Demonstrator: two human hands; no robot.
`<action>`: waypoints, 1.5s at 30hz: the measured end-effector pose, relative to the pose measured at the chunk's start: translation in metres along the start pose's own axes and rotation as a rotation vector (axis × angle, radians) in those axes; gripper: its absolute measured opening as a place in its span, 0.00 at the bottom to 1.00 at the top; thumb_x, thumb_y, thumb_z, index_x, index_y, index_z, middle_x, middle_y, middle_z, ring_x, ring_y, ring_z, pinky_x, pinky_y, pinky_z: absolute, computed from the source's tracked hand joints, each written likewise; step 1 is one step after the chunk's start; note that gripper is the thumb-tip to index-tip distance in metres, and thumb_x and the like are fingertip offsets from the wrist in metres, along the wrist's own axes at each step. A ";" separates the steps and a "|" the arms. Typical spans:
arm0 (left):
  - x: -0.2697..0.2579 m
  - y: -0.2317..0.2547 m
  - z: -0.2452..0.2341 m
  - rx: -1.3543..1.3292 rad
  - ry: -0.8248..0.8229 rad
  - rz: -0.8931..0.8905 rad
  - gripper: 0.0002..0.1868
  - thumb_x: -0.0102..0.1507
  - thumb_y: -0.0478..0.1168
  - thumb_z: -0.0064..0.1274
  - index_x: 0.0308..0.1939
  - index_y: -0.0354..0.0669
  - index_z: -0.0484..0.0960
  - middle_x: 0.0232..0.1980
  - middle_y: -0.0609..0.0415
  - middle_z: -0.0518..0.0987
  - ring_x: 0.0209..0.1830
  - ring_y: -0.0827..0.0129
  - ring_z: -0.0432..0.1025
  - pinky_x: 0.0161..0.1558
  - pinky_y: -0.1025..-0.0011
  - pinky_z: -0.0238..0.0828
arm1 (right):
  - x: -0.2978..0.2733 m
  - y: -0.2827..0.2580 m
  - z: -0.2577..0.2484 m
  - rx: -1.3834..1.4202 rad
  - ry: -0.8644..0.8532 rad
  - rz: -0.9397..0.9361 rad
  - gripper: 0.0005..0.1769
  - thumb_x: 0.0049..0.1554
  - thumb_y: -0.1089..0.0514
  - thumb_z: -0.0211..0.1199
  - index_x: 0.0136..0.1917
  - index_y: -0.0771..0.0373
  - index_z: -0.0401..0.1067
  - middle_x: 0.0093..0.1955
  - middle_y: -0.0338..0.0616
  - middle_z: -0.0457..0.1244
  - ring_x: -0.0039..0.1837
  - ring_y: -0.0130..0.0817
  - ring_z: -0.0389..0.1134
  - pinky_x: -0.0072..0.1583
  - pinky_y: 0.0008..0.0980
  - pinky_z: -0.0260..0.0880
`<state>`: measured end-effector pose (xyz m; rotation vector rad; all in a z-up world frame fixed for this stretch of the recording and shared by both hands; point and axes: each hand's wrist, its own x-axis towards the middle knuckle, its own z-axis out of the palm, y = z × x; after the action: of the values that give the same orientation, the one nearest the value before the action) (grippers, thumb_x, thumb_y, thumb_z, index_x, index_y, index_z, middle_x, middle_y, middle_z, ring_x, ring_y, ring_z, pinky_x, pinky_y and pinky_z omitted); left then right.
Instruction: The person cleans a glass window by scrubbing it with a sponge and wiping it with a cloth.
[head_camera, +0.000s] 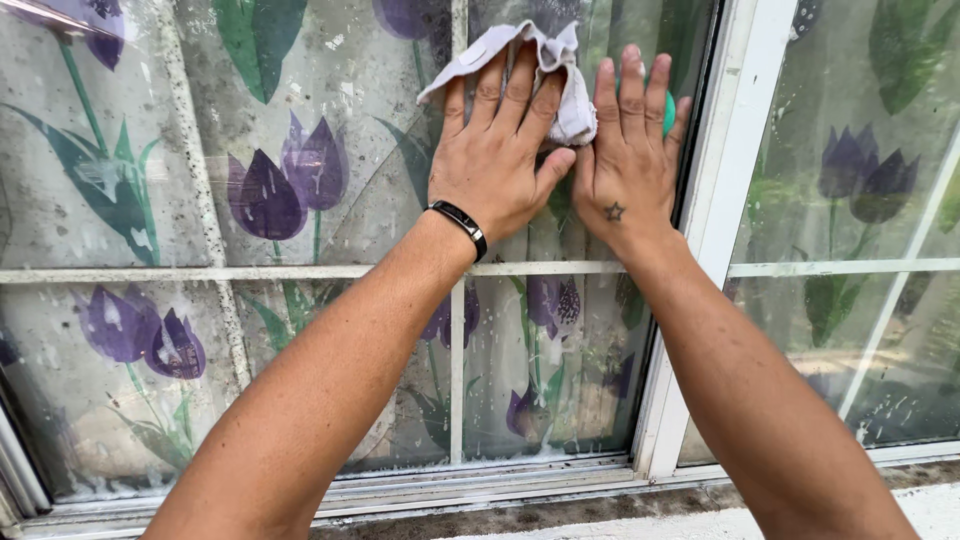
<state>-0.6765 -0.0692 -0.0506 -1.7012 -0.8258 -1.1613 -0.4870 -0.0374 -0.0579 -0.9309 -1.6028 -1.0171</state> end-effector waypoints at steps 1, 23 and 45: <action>-0.009 0.003 -0.002 0.013 -0.012 0.019 0.39 0.68 0.58 0.49 0.80 0.49 0.57 0.83 0.45 0.49 0.83 0.50 0.41 0.78 0.41 0.33 | 0.018 0.003 -0.001 -0.039 0.016 -0.046 0.36 0.74 0.49 0.49 0.88 0.59 0.42 0.91 0.50 0.35 0.89 0.54 0.29 0.82 0.64 0.22; 0.016 -0.047 -0.019 0.115 0.059 0.056 0.34 0.74 0.51 0.48 0.83 0.53 0.59 0.85 0.46 0.51 0.85 0.51 0.42 0.80 0.42 0.33 | -0.117 -0.033 -0.012 0.058 0.253 -0.214 0.23 0.56 0.72 0.64 0.64 0.59 0.78 0.54 0.45 0.62 0.57 0.46 0.62 0.59 0.47 0.64; -0.045 -0.031 -0.018 0.096 -0.075 0.257 0.33 0.70 0.52 0.47 0.79 0.57 0.62 0.83 0.50 0.56 0.83 0.55 0.46 0.78 0.45 0.37 | -0.057 -0.006 0.007 0.072 0.036 0.030 0.39 0.68 0.54 0.52 0.85 0.69 0.42 0.88 0.59 0.38 0.88 0.57 0.32 0.83 0.60 0.28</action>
<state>-0.7244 -0.0755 -0.0804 -1.7220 -0.6733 -0.8753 -0.4821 -0.0388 -0.1157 -0.8806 -1.5812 -0.9444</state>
